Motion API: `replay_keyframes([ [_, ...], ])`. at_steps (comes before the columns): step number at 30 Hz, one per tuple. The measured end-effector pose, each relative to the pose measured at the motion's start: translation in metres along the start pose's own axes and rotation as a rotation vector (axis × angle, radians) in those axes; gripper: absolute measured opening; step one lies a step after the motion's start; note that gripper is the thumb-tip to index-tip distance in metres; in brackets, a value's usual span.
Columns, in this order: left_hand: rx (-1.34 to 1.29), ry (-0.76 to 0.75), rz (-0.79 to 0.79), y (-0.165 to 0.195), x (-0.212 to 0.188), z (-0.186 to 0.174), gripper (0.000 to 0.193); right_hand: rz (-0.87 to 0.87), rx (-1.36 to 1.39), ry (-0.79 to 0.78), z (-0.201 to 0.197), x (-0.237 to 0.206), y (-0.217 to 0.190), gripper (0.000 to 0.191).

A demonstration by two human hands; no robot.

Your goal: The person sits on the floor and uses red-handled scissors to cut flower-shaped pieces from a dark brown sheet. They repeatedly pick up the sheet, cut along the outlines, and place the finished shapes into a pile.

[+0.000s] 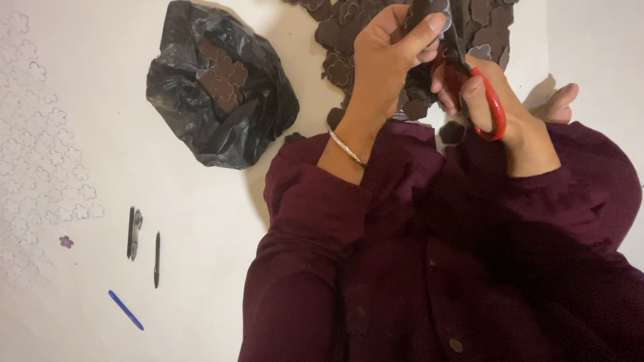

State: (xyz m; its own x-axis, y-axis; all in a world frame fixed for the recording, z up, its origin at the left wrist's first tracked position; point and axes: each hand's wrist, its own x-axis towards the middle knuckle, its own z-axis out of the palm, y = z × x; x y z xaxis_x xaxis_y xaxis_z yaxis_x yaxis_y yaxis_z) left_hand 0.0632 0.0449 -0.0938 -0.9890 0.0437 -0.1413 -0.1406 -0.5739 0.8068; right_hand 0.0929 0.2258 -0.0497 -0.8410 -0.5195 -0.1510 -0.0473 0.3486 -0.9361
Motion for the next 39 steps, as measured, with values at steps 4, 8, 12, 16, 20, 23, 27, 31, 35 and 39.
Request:
replay_keyframes([
  [4,0.031,-0.023,-0.003,0.006,-0.001,-0.002,0.024,0.038,0.010,0.000,-0.004,0.000,0.003,0.102],
  [8,0.057,-0.005,-0.049,0.013,-0.001,-0.003,0.024,0.055,-0.021,-0.009,-0.008,-0.001,0.005,0.102],
  [12,0.054,-0.007,-0.025,0.018,-0.001,-0.004,0.027,0.074,-0.046,-0.021,-0.010,-0.002,0.002,0.103],
  [16,0.094,0.008,0.010,0.015,-0.003,0.003,0.030,0.058,-0.003,-0.068,-0.009,-0.002,-0.003,0.105],
  [20,0.148,-0.001,0.022,0.011,-0.004,0.004,0.024,0.025,0.037,-0.074,-0.005,0.000,-0.005,0.106],
  [23,0.175,0.025,0.014,0.008,-0.004,0.003,0.024,0.016,0.073,-0.071,-0.004,0.000,-0.005,0.106],
  [27,0.107,0.039,0.011,0.002,-0.004,0.007,0.023,0.032,0.145,-0.046,0.003,0.000,-0.001,0.104],
  [31,0.040,0.054,0.033,-0.004,-0.006,0.012,0.025,0.025,0.163,-0.013,0.007,0.000,0.004,0.102],
  [35,0.012,0.068,0.023,-0.006,-0.008,0.012,0.026,0.027,0.178,-0.018,0.009,0.000,0.009,0.101],
  [39,-0.026,0.051,0.040,-0.008,-0.008,0.012,0.024,0.043,0.209,-0.003,0.010,0.000,0.011,0.101],
])
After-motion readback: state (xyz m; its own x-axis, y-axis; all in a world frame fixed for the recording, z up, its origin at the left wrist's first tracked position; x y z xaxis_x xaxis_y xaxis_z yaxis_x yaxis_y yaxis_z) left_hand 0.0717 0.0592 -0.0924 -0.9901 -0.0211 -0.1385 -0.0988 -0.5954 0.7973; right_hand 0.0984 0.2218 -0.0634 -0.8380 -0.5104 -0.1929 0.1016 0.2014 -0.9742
